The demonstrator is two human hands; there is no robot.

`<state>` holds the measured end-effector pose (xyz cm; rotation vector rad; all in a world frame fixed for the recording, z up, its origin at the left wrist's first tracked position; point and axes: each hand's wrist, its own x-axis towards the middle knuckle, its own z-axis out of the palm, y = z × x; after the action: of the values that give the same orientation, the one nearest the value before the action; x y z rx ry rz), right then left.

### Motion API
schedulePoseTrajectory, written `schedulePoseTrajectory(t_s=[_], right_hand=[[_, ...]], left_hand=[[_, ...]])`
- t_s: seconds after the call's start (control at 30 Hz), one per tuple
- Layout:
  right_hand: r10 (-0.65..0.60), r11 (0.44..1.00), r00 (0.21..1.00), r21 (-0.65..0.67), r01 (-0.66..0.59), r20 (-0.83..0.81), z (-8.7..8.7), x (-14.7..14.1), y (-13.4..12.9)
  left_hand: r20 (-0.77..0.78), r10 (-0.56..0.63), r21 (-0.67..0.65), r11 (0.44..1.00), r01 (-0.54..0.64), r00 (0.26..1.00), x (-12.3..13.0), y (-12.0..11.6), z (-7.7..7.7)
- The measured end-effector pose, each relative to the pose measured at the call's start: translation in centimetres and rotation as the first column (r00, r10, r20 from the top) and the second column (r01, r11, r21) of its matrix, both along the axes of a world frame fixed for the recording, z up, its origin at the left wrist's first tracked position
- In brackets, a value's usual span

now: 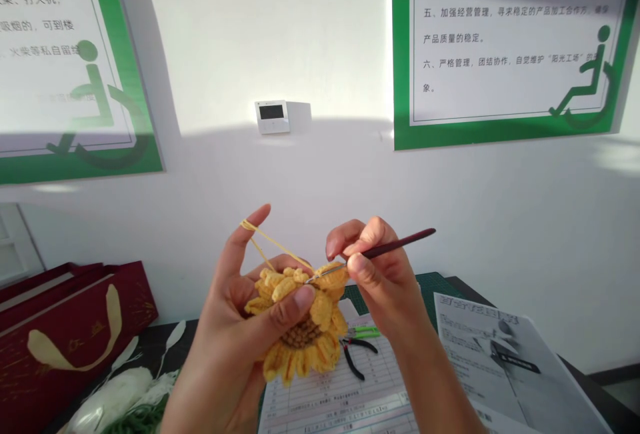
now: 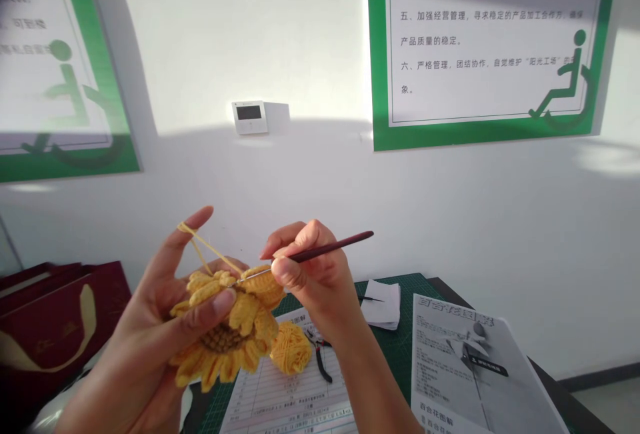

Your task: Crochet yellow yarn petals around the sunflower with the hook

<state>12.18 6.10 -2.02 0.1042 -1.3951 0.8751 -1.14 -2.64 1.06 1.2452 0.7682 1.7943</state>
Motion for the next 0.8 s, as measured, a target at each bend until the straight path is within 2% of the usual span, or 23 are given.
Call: schedulePoseTrajectory(t_s=[0.17,0.27,0.33,0.4,0.47,0.53,0.6,0.63,0.73,0.8], right_hand=[[-0.028,0.991,0.998,0.130,0.036,-0.064,-0.4,-0.9,0.0],[-0.180,0.962,0.979,0.194,0.195,-0.091,-0.7,-0.7,-0.3],[-0.335,0.894,0.938,0.285,0.346,-0.089,-0.8,-0.3,-0.6],[-0.480,0.799,0.875,0.381,0.465,-0.060,-1.0,0.1,-0.8],[-0.562,0.762,0.827,0.381,0.523,-0.010,-1.2,0.3,-1.0],[-0.564,0.783,0.825,0.307,0.540,-0.012,-1.5,0.0,-1.0],[-0.505,0.777,0.845,0.336,0.533,-0.173,-1.7,-0.6,-0.8],[-0.450,0.803,0.865,0.324,0.500,-0.220,-1.7,-1.0,-0.7],[-0.238,0.939,0.948,0.201,0.280,-0.210,-1.3,-1.8,-0.5],[-0.098,0.985,0.978,0.124,0.121,-0.182,-1.0,-1.9,-0.4]], left_hand=[[0.050,-0.094,-0.018,0.995,0.095,0.994,-0.3,0.0,0.0],[0.052,-0.079,-0.016,0.997,0.080,0.996,0.0,0.0,0.0],[0.061,-0.005,0.014,1.000,0.004,0.998,0.4,0.0,0.0],[0.089,0.070,0.046,0.996,-0.074,0.994,0.8,-0.1,-0.1],[0.139,0.068,0.044,0.996,-0.075,0.988,0.9,-0.1,-0.1],[0.205,-0.031,-0.020,0.999,0.035,0.978,0.6,0.1,-0.1],[0.273,-0.160,-0.108,0.975,0.195,0.949,0.1,0.3,0.0],[0.297,-0.213,-0.144,0.954,0.264,0.931,-0.1,0.4,0.0],[0.306,-0.272,-0.173,0.926,0.334,0.912,-0.6,0.7,0.0],[0.259,-0.261,-0.126,0.945,0.301,0.930,-0.5,0.7,-0.1]])
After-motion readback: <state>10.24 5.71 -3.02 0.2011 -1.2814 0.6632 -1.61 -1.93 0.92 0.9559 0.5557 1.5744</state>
